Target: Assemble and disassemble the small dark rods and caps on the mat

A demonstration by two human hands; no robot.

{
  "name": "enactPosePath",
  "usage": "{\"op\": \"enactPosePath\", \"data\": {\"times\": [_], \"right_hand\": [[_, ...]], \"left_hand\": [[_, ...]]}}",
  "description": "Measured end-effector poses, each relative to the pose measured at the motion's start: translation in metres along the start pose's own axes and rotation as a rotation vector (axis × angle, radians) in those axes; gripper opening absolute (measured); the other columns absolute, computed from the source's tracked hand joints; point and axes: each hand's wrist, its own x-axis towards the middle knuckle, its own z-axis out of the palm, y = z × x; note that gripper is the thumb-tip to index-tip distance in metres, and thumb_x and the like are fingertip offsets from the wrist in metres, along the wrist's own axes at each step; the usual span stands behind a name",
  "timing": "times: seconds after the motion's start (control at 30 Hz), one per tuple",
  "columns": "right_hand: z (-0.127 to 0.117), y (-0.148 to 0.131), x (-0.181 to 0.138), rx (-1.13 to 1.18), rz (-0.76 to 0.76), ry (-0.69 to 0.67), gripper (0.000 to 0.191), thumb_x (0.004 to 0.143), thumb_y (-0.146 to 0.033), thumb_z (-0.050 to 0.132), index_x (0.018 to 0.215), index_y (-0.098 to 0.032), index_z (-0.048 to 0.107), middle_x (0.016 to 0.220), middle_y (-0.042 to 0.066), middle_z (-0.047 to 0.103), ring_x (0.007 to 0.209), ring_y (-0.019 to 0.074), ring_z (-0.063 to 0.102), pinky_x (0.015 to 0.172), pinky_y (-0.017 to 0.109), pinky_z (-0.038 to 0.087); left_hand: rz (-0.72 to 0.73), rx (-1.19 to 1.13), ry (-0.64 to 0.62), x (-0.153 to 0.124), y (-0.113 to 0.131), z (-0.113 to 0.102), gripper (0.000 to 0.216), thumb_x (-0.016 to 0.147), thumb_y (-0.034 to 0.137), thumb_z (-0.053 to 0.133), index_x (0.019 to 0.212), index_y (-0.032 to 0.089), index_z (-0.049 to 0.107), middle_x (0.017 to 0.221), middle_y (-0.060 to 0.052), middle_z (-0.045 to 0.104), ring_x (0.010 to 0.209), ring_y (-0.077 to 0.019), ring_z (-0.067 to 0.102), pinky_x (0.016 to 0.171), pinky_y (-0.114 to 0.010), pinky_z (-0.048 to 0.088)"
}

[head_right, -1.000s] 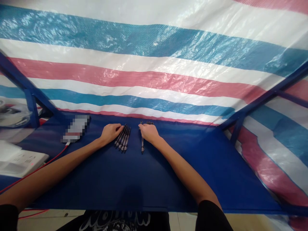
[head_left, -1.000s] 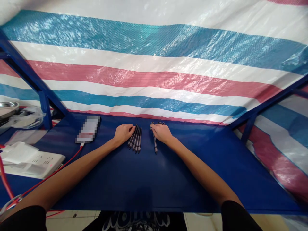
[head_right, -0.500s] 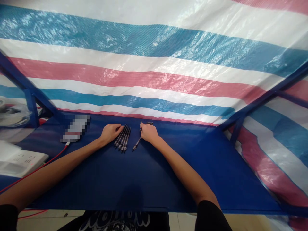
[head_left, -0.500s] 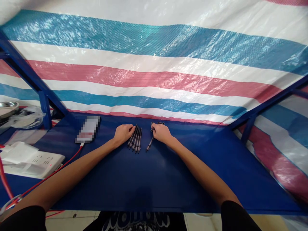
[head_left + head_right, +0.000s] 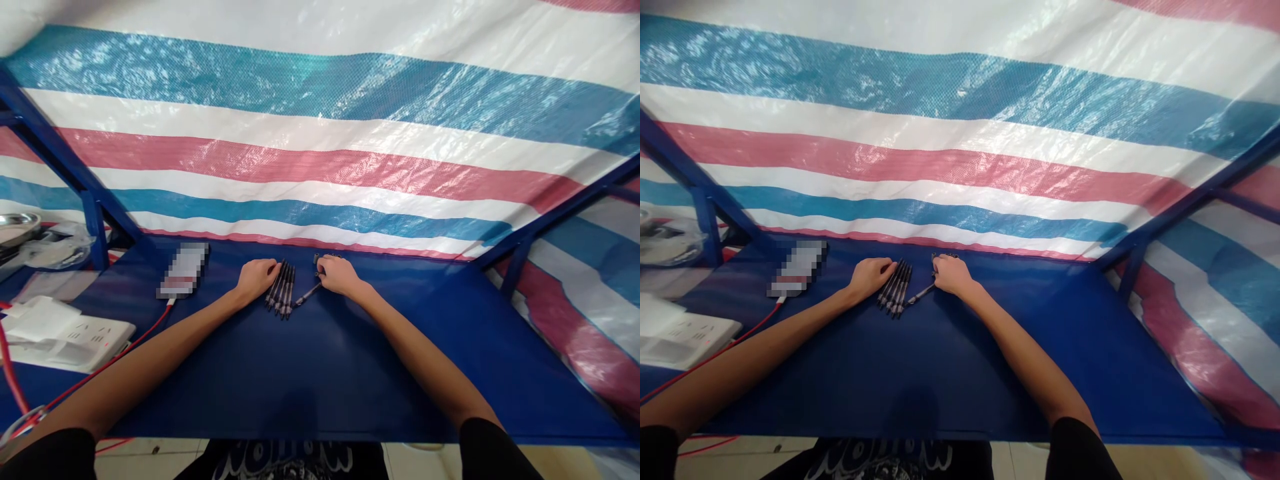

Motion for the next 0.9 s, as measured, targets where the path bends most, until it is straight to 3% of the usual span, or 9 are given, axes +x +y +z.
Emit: {"op": "enactPosePath", "data": {"times": [0.13, 0.3, 0.43, 0.53, 0.7, 0.9], "right_hand": [[-0.001, 0.001, -0.001, 0.049, -0.065, 0.030, 0.007, 0.079, -0.017, 0.057, 0.084, -0.019, 0.062, 0.095, 0.006, 0.068, 0.086, 0.0206, 0.063, 0.071, 0.028, 0.043], [-0.011, 0.011, -0.001, 0.296, -0.181, 0.244, 0.031, 0.087, -0.012, 0.046, 0.115, -0.020, 0.058, 0.102, 0.005, 0.069, 0.091, 0.0189, 0.063, 0.081, 0.030, 0.047], [-0.014, 0.022, 0.003, 0.405, -0.164, 0.490, 0.024, 0.091, -0.017, 0.044, 0.103, -0.019, 0.064, 0.103, 0.007, 0.069, 0.095, 0.0201, 0.062, 0.086, 0.033, 0.048], [-0.009, 0.027, 0.006, 0.421, -0.092, 0.585, 0.020, 0.088, -0.020, 0.049, 0.099, -0.019, 0.066, 0.094, 0.007, 0.070, 0.091, 0.0220, 0.062, 0.083, 0.035, 0.050], [0.003, 0.029, 0.010, 0.362, -0.153, 0.625, 0.032, 0.092, -0.019, 0.042, 0.117, -0.019, 0.062, 0.097, 0.009, 0.068, 0.093, 0.0232, 0.060, 0.087, 0.039, 0.048], [0.013, 0.032, 0.013, 0.318, -0.135, 0.602, 0.022, 0.089, -0.018, 0.049, 0.103, -0.017, 0.066, 0.097, 0.009, 0.070, 0.094, 0.0245, 0.060, 0.090, 0.040, 0.044]], "left_hand": [[0.006, -0.007, 0.006, 0.000, 0.000, 0.000, 0.042, 0.093, 0.040, 0.038, 0.062, 0.018, 0.056, 0.066, -0.003, 0.063, 0.061, -0.0154, 0.053, 0.057, -0.028, 0.022], [0.016, -0.028, 0.018, -0.001, -0.001, 0.000, 0.042, 0.093, 0.040, 0.037, 0.061, 0.018, 0.054, 0.064, -0.003, 0.062, 0.059, -0.0147, 0.052, 0.056, -0.028, 0.021], [0.026, -0.034, 0.035, -0.001, -0.001, 0.001, 0.042, 0.093, 0.040, 0.038, 0.061, 0.018, 0.053, 0.064, -0.003, 0.062, 0.058, -0.0144, 0.051, 0.056, -0.028, 0.021], [0.031, -0.033, 0.040, -0.001, -0.002, 0.002, 0.042, 0.093, 0.040, 0.037, 0.061, 0.018, 0.052, 0.064, -0.003, 0.062, 0.058, -0.0143, 0.051, 0.056, -0.028, 0.021], [0.031, -0.025, 0.035, -0.001, -0.001, 0.002, 0.041, 0.093, 0.040, 0.038, 0.060, 0.018, 0.051, 0.064, -0.002, 0.062, 0.059, -0.0147, 0.052, 0.057, -0.028, 0.022], [0.016, -0.010, 0.019, -0.001, 0.001, -0.001, 0.041, 0.093, 0.039, 0.039, 0.060, 0.018, 0.053, 0.065, -0.003, 0.063, 0.059, -0.0150, 0.052, 0.056, -0.028, 0.022]]}}
